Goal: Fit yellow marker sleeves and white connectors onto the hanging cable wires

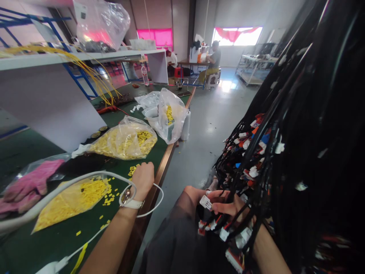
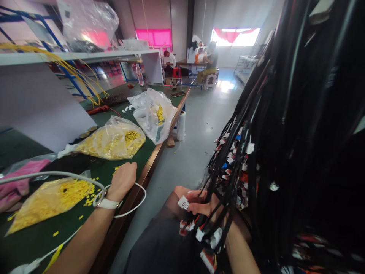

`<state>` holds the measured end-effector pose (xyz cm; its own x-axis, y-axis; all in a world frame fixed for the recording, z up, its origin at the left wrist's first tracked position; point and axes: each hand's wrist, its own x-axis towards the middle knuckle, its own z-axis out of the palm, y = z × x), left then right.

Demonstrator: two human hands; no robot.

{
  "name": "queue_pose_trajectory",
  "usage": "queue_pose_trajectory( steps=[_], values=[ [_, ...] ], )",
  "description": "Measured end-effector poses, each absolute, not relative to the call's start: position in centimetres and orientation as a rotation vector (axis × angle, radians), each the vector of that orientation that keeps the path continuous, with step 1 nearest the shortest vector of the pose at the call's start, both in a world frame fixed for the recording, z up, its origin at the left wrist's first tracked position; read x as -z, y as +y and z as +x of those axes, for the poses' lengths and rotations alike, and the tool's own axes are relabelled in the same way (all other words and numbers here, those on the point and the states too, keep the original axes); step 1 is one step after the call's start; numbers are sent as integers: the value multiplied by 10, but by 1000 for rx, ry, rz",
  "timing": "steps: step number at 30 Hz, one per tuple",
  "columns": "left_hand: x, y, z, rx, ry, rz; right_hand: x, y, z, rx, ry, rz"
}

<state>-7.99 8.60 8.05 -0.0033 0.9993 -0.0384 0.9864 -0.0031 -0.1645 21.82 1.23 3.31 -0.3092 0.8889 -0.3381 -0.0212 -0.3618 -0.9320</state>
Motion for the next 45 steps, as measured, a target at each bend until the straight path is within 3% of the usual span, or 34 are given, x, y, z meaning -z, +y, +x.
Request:
queue_pose_trajectory(
  steps=[8,17,30,45],
  values=[
    [-79,91,-78,-89,-2125,-2169,-33,15,219,-1758,-1222,-1200],
    [-84,84,-48,974,-2007,-2740,-36,13,215,-1762,-1159,-1238],
    [-84,40,6,1995,-2036,-3355,-34,16,218,-1809,-1194,-1127],
    [-72,38,17,2103,-2276,-3275,-31,14,220,-1785,-1181,-1155]
  ],
)
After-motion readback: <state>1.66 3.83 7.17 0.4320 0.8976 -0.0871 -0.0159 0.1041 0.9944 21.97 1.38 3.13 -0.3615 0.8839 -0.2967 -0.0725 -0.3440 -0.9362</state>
